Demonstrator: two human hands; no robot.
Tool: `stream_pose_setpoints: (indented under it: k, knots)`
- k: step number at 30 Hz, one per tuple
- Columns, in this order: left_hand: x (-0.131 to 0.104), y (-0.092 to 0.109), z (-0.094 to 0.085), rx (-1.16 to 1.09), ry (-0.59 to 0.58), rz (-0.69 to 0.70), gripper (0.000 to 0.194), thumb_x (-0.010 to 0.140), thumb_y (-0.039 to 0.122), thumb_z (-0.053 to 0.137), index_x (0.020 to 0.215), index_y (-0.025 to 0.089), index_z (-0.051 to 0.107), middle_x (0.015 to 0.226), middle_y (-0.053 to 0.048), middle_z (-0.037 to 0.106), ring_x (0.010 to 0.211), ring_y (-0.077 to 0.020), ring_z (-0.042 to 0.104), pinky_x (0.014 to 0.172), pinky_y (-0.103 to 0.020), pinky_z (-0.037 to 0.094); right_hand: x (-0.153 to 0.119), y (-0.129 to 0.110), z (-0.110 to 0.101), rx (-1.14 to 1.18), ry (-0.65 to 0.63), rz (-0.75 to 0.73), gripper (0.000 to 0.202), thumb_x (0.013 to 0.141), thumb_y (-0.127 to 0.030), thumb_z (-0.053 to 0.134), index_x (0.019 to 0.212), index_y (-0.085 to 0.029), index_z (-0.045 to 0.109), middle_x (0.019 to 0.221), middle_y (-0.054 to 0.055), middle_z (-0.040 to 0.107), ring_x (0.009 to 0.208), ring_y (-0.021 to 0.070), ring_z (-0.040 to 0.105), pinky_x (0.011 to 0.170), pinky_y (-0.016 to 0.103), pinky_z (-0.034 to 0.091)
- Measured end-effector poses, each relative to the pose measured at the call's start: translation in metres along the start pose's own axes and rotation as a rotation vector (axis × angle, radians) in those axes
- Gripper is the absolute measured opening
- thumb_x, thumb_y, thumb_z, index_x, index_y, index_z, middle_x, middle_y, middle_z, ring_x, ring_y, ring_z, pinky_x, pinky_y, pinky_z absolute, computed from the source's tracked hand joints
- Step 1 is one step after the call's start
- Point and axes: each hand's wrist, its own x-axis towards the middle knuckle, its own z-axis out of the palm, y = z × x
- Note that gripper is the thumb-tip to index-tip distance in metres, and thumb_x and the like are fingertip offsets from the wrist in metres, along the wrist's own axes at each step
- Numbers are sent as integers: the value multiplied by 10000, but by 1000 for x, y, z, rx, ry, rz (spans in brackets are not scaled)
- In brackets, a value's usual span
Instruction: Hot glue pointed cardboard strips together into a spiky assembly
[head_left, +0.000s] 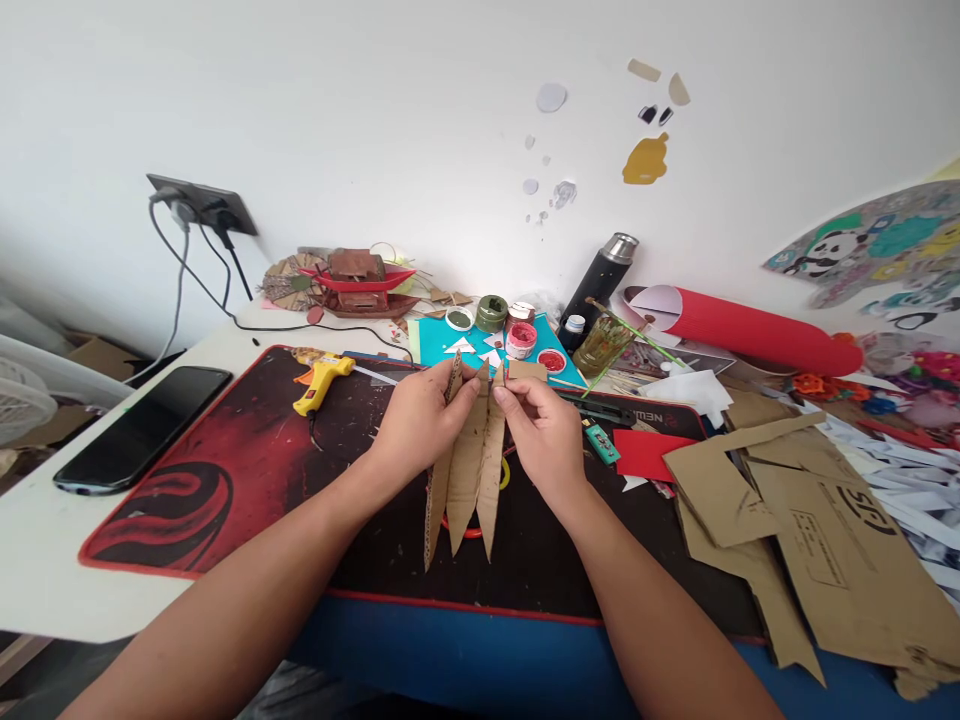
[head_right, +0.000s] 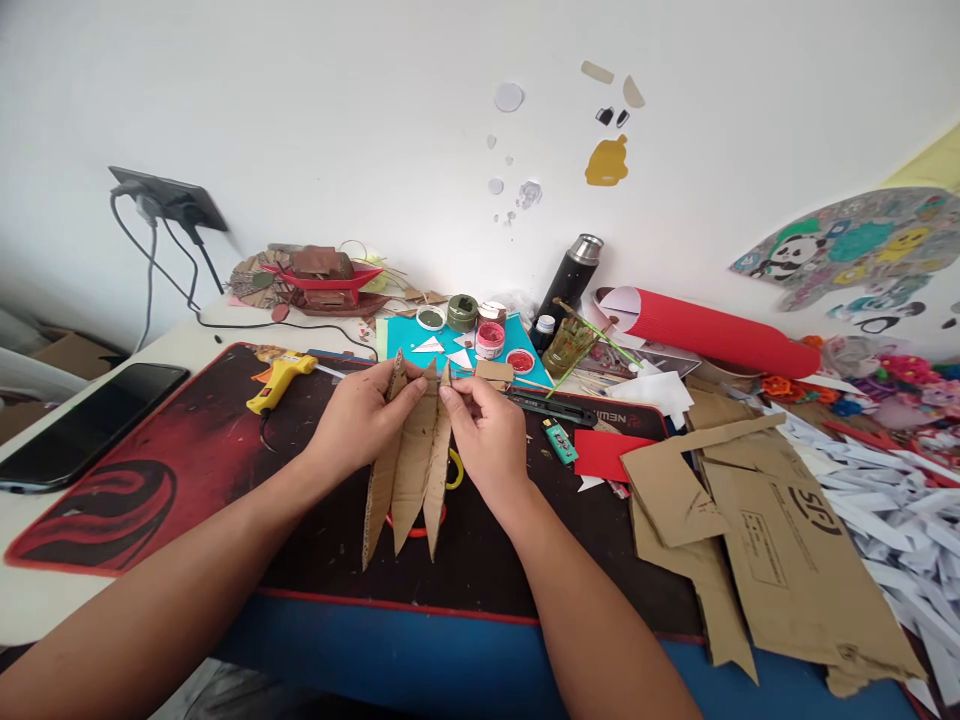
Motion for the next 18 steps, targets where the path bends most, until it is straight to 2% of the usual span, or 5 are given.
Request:
stream_pose_setpoints:
  k: [7,11,18]
  knots:
    - [-4,6,0,81,1,32,212,999,375,553,903,220,660,742,-19,689,666,-212,612,645,-321,376,-1,-3,-1,4,-43,-10,186,999,-380,652,898,-238,717,837,29,763,730,208,707,687,309,529]
    - [-6,7,1,41,19,43,219,991,375,555,846,223,616,749,-17,682,667,-203,598,653,-318,381,-1,-6,0,31,-39,16,214,1009,-398,640,878,-235,689,795,22,729,686,194,670,639,297,497]
    - [-8,7,4,8,32,74,203,1002,365,551,894,217,638,740,-8,674,647,-191,579,650,-314,389,-1,-7,0,37,-35,30,226,1005,-403,635,859,-234,667,761,8,686,635,171,609,602,287,459]
